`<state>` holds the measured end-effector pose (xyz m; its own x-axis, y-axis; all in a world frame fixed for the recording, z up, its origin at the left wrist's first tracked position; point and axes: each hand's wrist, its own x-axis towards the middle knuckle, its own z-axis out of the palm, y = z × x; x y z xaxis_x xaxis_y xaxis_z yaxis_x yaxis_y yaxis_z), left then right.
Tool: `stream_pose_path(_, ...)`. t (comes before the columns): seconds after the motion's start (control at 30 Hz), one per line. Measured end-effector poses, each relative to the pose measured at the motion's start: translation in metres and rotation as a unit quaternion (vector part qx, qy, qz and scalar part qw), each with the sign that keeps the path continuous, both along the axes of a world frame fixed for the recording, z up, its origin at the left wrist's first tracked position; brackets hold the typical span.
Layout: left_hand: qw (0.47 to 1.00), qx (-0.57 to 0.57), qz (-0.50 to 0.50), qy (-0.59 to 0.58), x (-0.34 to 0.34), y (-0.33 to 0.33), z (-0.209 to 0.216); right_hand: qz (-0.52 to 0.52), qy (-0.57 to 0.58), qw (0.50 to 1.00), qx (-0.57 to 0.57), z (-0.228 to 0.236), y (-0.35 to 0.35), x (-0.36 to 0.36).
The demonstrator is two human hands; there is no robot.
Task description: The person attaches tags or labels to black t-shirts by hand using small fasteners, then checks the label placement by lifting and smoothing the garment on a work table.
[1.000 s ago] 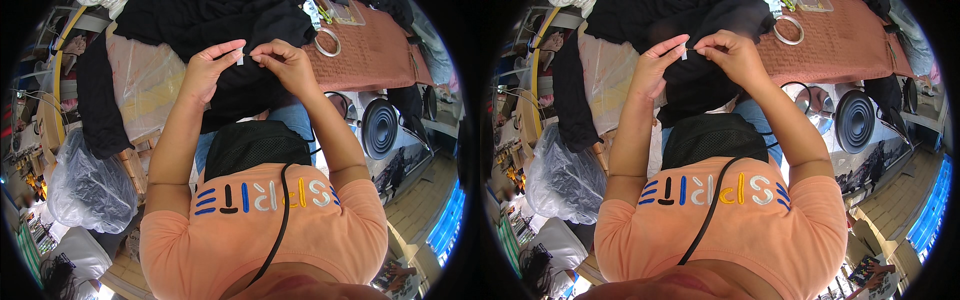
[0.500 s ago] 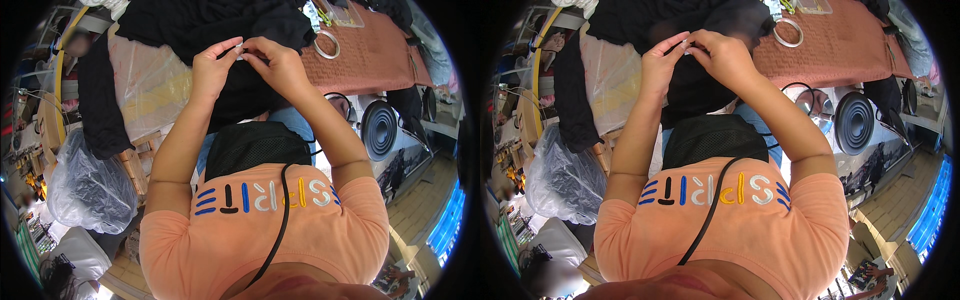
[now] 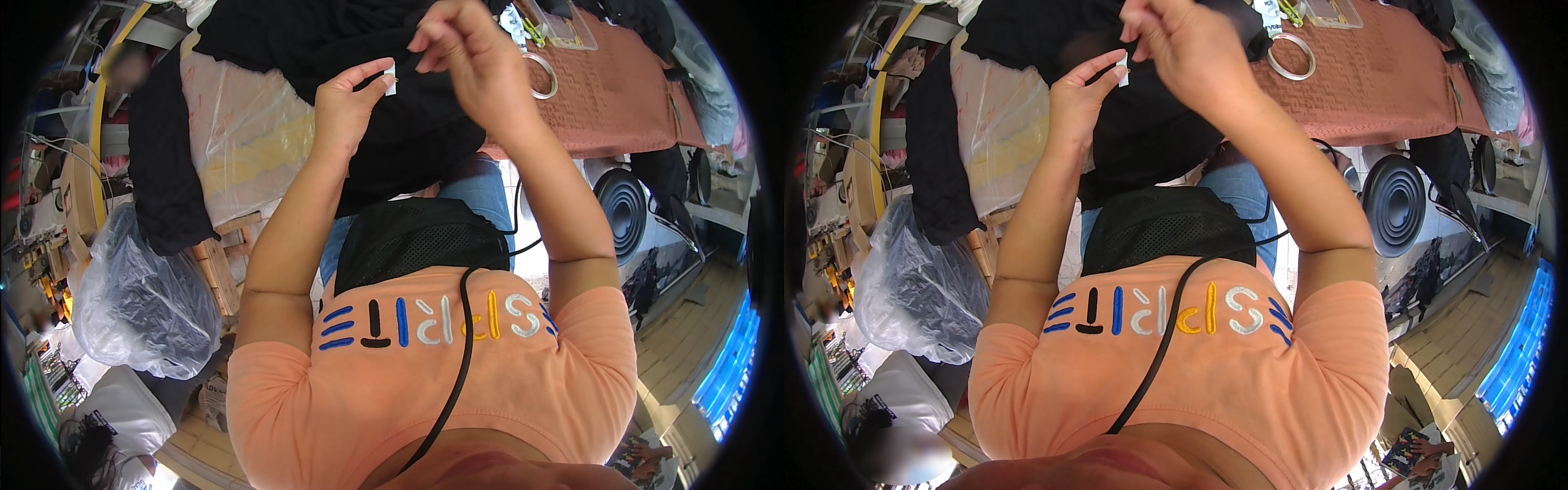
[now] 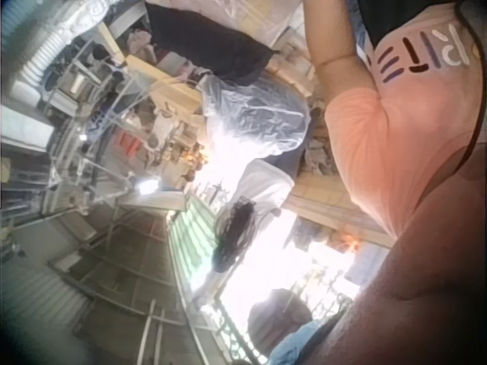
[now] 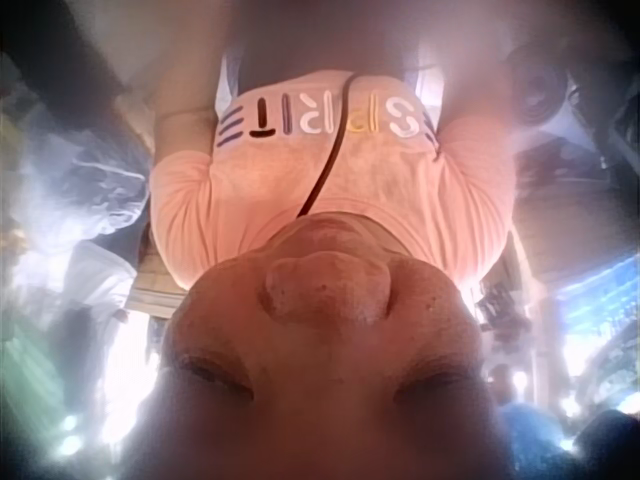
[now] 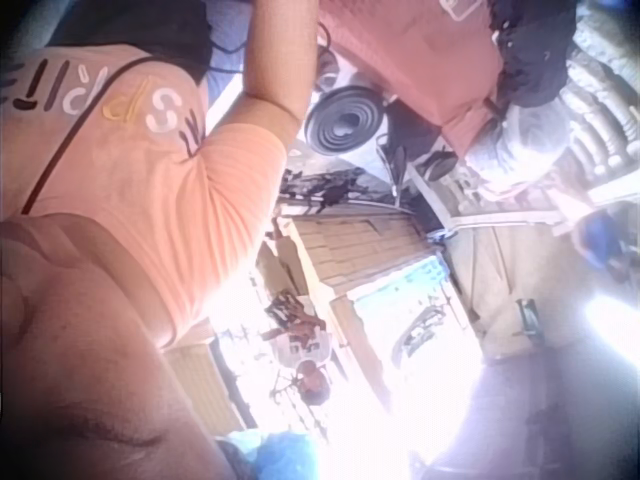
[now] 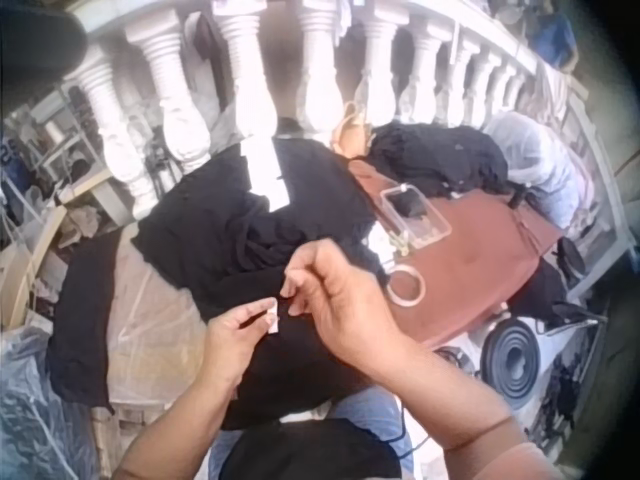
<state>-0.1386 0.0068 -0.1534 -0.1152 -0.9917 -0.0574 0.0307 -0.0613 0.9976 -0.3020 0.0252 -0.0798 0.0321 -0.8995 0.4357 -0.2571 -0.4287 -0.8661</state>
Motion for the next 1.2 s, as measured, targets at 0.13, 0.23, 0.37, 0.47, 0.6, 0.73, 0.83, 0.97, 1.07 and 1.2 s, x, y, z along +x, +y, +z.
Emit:
stream_pose_path(0.13, 1.0, -0.01, 0.0, -0.016, 0.001, -0.002, -0.002, 0.011, -0.139, 0.99, -0.004, 0.033, -0.001, -0.016)
stream_pose_path(0.23, 1.0, -0.011, 0.005, -0.018, 0.003, -0.002, -0.003, 0.021, -0.136, 0.988, -0.074, 0.055, 0.002, -0.03)
stream_pose_path(0.37, 1.0, -0.015, 0.009, -0.023, 0.004, -0.004, -0.006, 0.145, -0.497, 0.843, -0.145, 0.073, 0.004, -0.014)
stream_pose_path(0.47, 0.999, -0.024, 0.003, -0.032, -0.001, -0.005, -0.003, 0.034, -0.242, 0.923, -0.298, 0.091, 0.013, -0.043)
stream_pose_path(0.6, 0.999, -0.027, 0.008, -0.042, 0.003, -0.004, -0.006, -0.067, 0.002, 0.923, -0.38, 0.103, 0.022, -0.058)
stream_pose_path(0.73, 0.996, -0.047, 0.005, -0.07, 0.004, -0.004, -0.003, -0.061, 0.014, 0.931, -0.36, 0.106, 0.035, -0.068)
stream_pose_path(0.83, 0.991, -0.067, 0.006, -0.116, 0.003, -0.003, 0.002, -0.059, 0.019, 0.939, -0.338, 0.105, 0.043, -0.074)
stream_pose_path(0.97, 0.99, -0.083, -0.002, -0.117, 0.008, -0.005, -0.006, -0.044, 0.016, 0.957, -0.285, 0.105, 0.055, -0.075)
stream_pose_path(1.07, 0.994, -0.057, -0.029, -0.092, 0.004, 0.0, 0.002, 0.001, -0.062, 0.966, -0.253, 0.09, 0.063, -0.069)
stream_pose_path(1.2, 0.998, -0.011, -0.057, -0.029, 0.01, 0.012, 0.009, -0.015, -0.024, 0.992, -0.126, 0.046, 0.055, -0.043)
